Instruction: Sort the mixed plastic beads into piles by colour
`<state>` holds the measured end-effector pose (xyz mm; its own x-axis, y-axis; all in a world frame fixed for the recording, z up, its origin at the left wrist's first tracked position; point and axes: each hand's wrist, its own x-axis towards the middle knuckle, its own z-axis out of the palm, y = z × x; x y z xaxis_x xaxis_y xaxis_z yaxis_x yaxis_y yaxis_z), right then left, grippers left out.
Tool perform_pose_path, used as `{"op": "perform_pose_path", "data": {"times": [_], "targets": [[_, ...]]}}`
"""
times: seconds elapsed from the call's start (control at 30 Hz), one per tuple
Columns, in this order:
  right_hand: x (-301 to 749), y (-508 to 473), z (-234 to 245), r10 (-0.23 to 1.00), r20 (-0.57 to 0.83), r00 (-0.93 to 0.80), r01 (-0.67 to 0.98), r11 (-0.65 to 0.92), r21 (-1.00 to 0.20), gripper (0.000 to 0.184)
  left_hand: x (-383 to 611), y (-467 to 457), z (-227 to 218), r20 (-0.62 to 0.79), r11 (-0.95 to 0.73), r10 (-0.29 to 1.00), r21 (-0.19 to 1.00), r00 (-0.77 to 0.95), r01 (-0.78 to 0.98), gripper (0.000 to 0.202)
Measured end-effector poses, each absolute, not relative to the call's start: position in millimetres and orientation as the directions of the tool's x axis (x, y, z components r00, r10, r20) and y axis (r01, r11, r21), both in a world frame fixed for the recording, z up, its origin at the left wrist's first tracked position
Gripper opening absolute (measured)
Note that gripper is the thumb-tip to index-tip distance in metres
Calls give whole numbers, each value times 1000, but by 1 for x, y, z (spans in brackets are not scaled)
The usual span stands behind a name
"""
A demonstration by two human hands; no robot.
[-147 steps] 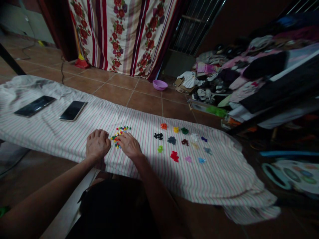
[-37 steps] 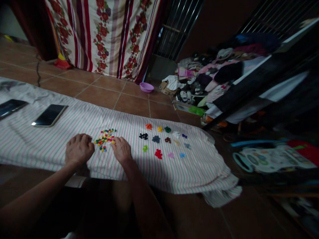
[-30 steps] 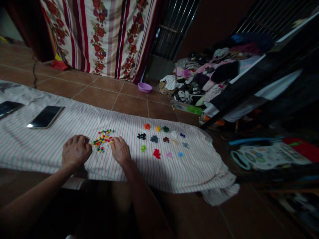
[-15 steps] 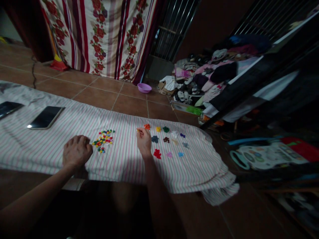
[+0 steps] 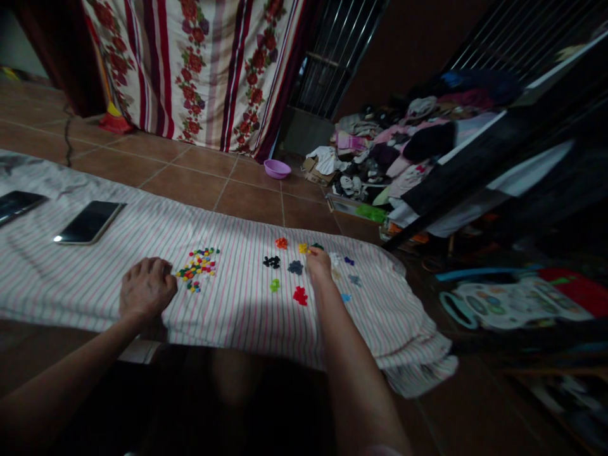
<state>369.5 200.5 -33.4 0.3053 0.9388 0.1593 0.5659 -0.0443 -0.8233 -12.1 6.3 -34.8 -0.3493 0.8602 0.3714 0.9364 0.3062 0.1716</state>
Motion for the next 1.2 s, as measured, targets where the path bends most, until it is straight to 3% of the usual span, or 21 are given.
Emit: {"op": "perform_pose_path", "data": {"times": [0.37,0.63,1.2], "targets": [[366,211,-44,904,46,424,531,-207,-821,38,-11,7,-33,377,312,857,160,-350,937,23],[368,211,-49,895,42,444,496,-207,-843,54,-12,6,-33,379,307,857,167,-348,937,24],[367,205,-48,911,22,413,458,-187,-869,56,-11,6,-32,374,315,856,171,-357,934,24]]}}
